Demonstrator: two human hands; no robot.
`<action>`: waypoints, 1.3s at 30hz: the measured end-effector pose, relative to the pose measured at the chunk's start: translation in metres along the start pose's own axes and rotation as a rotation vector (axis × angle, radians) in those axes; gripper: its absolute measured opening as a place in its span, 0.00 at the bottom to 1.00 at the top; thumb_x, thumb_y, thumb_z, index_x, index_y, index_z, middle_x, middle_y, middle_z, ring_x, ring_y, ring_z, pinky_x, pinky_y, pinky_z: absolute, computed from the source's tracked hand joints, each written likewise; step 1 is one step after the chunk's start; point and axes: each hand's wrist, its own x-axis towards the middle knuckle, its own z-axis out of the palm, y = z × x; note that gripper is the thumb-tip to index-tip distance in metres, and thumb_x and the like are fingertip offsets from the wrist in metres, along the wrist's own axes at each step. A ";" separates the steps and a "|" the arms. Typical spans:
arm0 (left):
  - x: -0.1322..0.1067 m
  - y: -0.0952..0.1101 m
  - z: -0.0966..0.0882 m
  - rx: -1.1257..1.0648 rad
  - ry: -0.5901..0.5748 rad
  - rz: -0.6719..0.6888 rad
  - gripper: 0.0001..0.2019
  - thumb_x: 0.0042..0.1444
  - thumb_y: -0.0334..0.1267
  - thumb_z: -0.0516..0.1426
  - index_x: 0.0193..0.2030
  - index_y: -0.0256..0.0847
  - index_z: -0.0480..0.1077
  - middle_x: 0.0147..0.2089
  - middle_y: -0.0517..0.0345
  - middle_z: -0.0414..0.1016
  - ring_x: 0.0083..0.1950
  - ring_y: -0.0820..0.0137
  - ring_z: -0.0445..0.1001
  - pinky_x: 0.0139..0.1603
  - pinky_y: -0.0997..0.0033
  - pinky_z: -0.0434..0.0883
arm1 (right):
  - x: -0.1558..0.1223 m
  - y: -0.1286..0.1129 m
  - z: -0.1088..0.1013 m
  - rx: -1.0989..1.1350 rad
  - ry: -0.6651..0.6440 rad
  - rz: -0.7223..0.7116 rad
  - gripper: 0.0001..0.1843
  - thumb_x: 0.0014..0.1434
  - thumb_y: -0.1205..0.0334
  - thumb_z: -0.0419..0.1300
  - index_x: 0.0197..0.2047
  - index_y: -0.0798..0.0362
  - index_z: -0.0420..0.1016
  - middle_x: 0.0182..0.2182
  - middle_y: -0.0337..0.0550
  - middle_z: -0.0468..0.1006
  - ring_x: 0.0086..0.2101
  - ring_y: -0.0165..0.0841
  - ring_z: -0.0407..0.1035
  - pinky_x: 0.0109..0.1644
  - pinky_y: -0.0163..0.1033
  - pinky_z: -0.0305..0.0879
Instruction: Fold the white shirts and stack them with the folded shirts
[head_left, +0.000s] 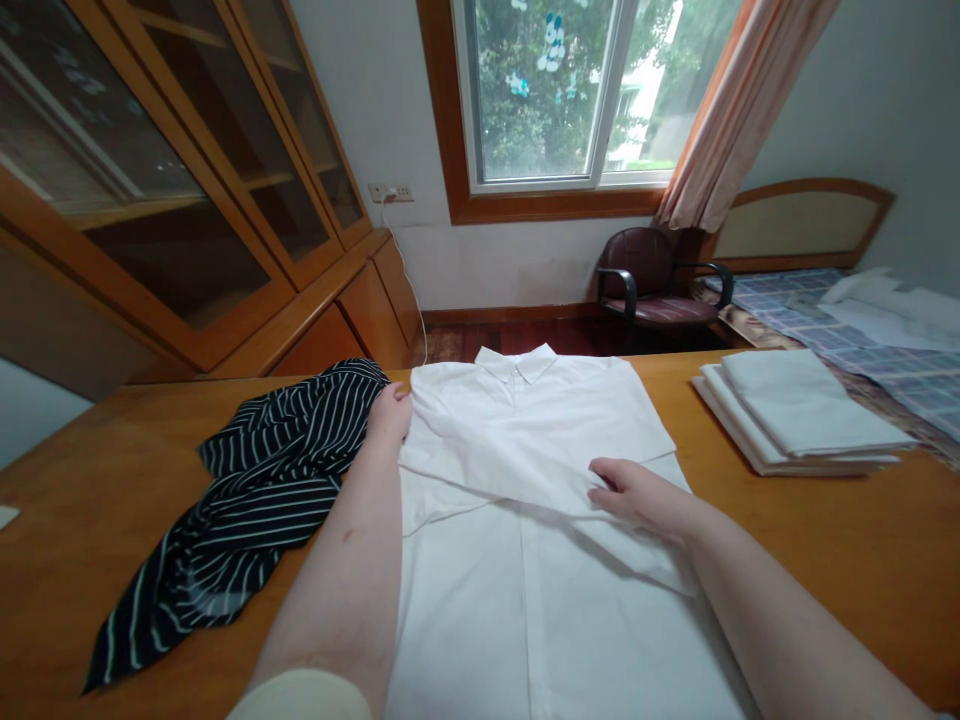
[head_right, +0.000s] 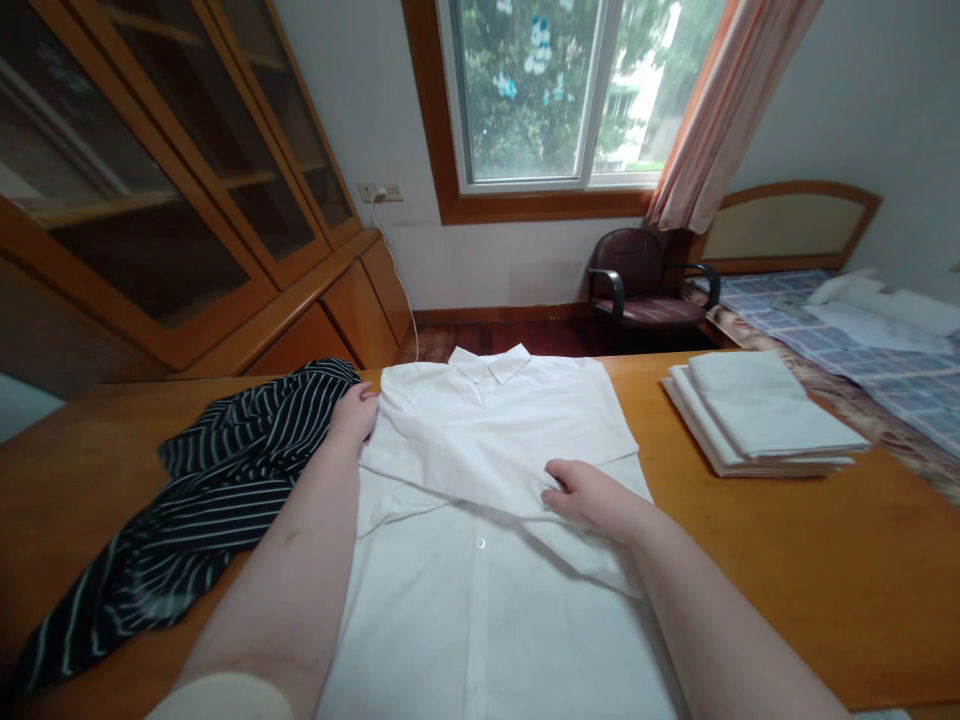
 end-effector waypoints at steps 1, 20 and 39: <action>0.001 -0.001 0.000 0.007 -0.029 0.010 0.21 0.52 0.38 0.53 0.54 0.40 0.69 0.50 0.50 0.76 0.51 0.59 0.72 0.52 0.63 0.68 | 0.001 0.001 -0.002 -0.015 0.030 0.005 0.07 0.54 0.58 0.52 0.28 0.52 0.63 0.23 0.34 0.64 0.25 0.28 0.57 0.28 0.33 0.52; -0.010 0.015 0.007 0.410 -0.012 0.239 0.19 0.54 0.40 0.54 0.54 0.49 0.70 0.45 0.53 0.77 0.49 0.55 0.70 0.49 0.59 0.66 | -0.006 -0.006 0.002 -0.422 0.187 -0.117 0.11 0.61 0.54 0.50 0.34 0.49 0.70 0.27 0.40 0.75 0.27 0.32 0.65 0.29 0.34 0.48; -0.017 0.019 0.001 0.384 0.148 0.353 0.14 0.58 0.37 0.47 0.43 0.42 0.73 0.43 0.50 0.75 0.48 0.60 0.71 0.49 0.65 0.65 | -0.016 -0.014 -0.001 -0.663 0.368 -0.004 0.15 0.63 0.57 0.49 0.32 0.49 0.75 0.30 0.42 0.78 0.31 0.34 0.69 0.30 0.37 0.49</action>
